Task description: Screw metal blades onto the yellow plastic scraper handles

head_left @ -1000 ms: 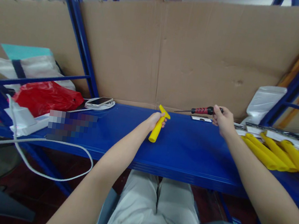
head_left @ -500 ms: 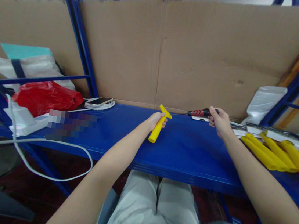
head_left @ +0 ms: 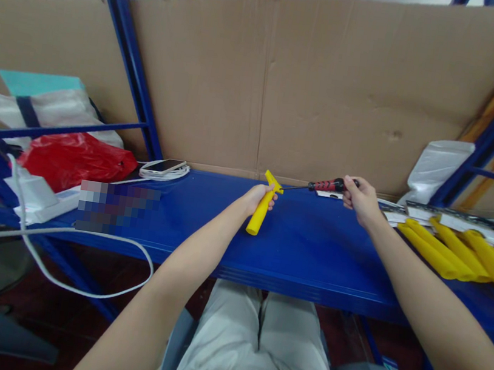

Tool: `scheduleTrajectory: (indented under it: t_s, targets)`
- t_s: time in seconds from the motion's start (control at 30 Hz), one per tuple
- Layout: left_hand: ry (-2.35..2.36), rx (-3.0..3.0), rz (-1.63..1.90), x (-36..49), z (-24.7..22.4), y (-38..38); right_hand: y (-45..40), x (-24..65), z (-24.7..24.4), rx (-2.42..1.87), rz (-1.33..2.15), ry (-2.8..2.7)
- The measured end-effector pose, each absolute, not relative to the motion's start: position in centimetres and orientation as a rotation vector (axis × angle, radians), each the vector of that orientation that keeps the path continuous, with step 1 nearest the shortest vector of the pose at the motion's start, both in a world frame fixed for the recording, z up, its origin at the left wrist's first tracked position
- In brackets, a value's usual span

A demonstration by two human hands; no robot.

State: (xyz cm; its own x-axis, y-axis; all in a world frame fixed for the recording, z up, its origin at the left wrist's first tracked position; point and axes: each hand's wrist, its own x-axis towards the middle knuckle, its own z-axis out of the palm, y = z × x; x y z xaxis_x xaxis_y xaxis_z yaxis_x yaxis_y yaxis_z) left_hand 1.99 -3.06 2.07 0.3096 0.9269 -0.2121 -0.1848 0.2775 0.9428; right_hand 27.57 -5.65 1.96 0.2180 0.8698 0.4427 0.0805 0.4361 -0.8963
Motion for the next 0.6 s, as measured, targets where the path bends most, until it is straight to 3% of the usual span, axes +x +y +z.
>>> scheduleTrajectory:
  t_s: [0.5, 0.6]
  targets:
    - [0.922, 0.904, 1.013, 3.0, 3.0, -2.8, -4.9, 28.0, 2.3, -1.056, 0.604, -1.231]
    - [0.919, 0.910, 1.064, 3.6, 4.2, -2.8, -3.5, 28.6, 2.7, -1.097, 0.446, -1.265]
